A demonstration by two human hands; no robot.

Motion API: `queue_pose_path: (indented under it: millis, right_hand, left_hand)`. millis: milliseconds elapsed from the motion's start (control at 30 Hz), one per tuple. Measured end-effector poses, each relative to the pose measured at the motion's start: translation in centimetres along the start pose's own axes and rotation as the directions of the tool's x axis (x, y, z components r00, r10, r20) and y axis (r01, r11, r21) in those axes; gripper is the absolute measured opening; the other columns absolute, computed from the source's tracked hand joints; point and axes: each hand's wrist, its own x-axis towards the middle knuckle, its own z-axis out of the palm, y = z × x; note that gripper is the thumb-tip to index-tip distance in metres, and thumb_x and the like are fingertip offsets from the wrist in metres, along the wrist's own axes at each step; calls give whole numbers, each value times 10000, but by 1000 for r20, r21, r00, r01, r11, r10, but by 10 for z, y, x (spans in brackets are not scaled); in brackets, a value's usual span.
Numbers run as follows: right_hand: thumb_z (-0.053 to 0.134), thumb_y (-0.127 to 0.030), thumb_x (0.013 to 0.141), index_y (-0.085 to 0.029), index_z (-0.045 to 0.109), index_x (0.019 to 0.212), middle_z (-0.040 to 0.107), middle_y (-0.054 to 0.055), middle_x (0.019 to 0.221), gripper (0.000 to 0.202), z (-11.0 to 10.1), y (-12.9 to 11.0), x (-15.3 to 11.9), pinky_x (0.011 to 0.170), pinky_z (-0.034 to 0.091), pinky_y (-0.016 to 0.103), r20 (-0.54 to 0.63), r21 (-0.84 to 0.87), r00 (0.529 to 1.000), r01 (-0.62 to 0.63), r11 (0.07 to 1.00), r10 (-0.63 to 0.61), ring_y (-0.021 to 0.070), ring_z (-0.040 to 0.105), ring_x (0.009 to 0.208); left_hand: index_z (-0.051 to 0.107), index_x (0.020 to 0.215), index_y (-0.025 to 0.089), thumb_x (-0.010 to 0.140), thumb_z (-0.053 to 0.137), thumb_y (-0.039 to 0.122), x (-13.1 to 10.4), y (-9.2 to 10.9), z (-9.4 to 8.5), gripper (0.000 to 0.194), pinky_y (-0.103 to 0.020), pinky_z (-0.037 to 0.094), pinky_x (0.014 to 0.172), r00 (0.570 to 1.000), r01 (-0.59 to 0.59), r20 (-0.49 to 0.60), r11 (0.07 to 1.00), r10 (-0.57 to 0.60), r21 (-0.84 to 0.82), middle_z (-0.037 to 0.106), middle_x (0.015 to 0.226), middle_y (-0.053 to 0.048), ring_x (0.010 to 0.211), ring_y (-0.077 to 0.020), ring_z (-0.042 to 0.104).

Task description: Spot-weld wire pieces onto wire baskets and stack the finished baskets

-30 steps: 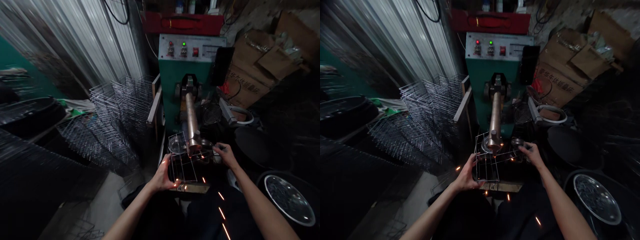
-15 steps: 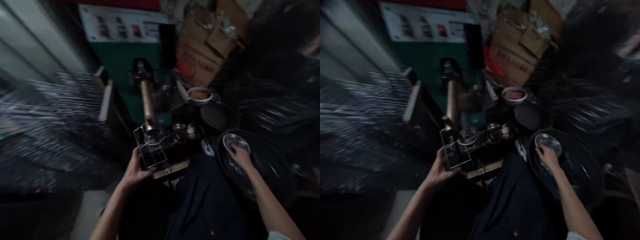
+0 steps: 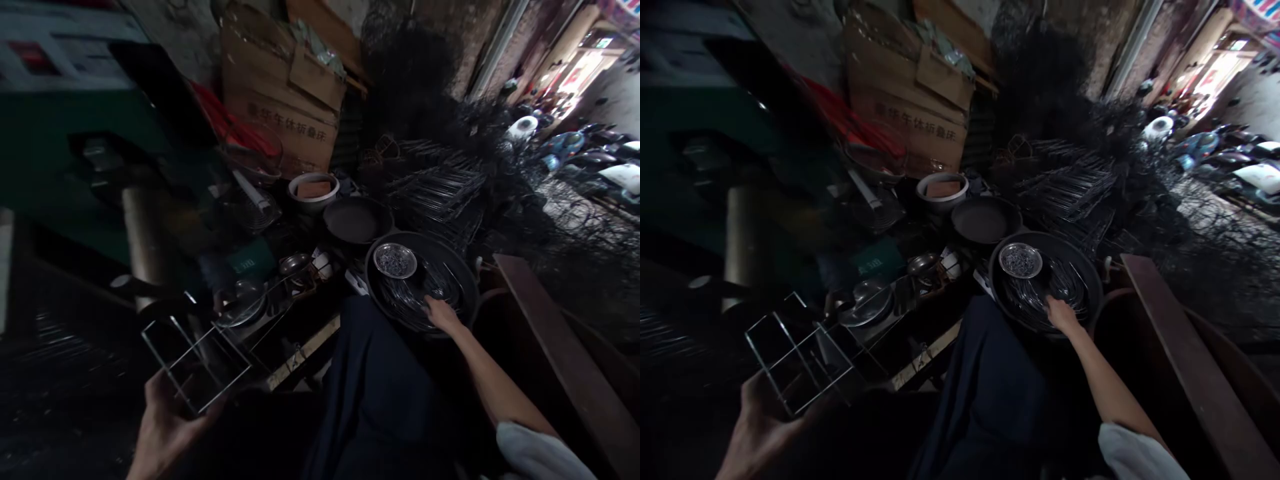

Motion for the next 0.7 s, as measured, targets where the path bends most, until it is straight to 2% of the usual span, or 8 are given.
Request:
queue_pose_path:
  millis: [100, 200, 300, 367, 433, 533, 633, 700]
  right_hand:
    - [451, -383, 1074, -201, 633, 1316, 743, 150, 1113, 354, -33, 8, -8, 820, 511, 347, -85, 26, 995, -55, 998, 57, 304, 705, 1051]
    - [449, -459, 1059, -202, 666, 1287, 744, 170, 1068, 406, -84, 9, -13, 784, 506, 383, -247, 22, 964, -98, 995, 100, 338, 703, 997]
    - [540, -504, 1000, -170, 724, 1159, 741, 168, 922, 414, -143, -4, -19, 719, 490, 394, -481, 46, 872, -76, 996, 89, 340, 692, 856]
    - [583, -609, 952, -172, 742, 1051, 725, 146, 846, 476, -179, -23, -23, 687, 473, 382, -609, 168, 792, 72, 983, 46, 312, 669, 781]
    - [618, -729, 889, -198, 738, 961, 714, 109, 815, 550, -206, -53, -23, 669, 457, 363, -624, 316, 778, 330, 890, -67, 272, 649, 731]
    - [663, -788, 831, -215, 718, 908, 699, 62, 817, 581, -225, -121, -14, 699, 455, 338, -553, 497, 785, 580, 646, -280, 236, 627, 748]
    - [687, -818, 783, -200, 691, 801, 639, 36, 763, 619, -215, -204, 3, 700, 422, 316, -515, 579, 728, 685, 443, -453, 211, 568, 746]
    - [702, -828, 753, -199, 628, 697, 531, 5, 671, 636, -193, -253, 19, 624, 359, 294, -506, 660, 727, 673, 333, -464, 173, 477, 665]
  left_hand:
    - [389, 1353, 522, 498, 895, 556, -11, -2, -8, 994, -664, 651, 854, 992, 75, 102, 997, -72, -25, 595, 1368, 48, 1251, -461, 643]
    - [389, 1363, 487, 487, 905, 547, -11, -12, -10, 1019, -689, 637, 847, 993, 52, 108, 999, -51, -6, 563, 1413, -3, 1275, -505, 610]
    - [375, 1376, 368, 532, 891, 501, -11, -19, -7, 998, -676, 609, 907, 994, -55, 95, 996, 61, -68, 550, 1382, -97, 1249, -496, 624]
    - [353, 1376, 298, 597, 868, 441, -14, -18, -6, 945, -652, 590, 955, 984, -131, 111, 988, 140, -84, 567, 1325, -132, 1243, -454, 634]
    - [329, 1396, 273, 660, 830, 400, -17, -12, -6, 899, -639, 563, 1006, 969, -200, 129, 976, 210, -86, 572, 1315, -141, 1246, -406, 640]
    - [325, 1424, 274, 696, 793, 322, -20, -3, -8, 866, -616, 514, 1086, 954, -264, 124, 962, 272, -75, 561, 1321, -123, 1252, -353, 634]
    - [338, 1432, 270, 695, 785, 294, -24, 0, -9, 862, -598, 493, 1117, 947, -295, 107, 952, 303, -81, 520, 1335, -118, 1268, -338, 602]
    - [333, 1441, 263, 704, 782, 305, -27, -1, -7, 864, -589, 503, 1109, 943, -300, 115, 948, 312, -105, 483, 1363, -130, 1278, -340, 585]
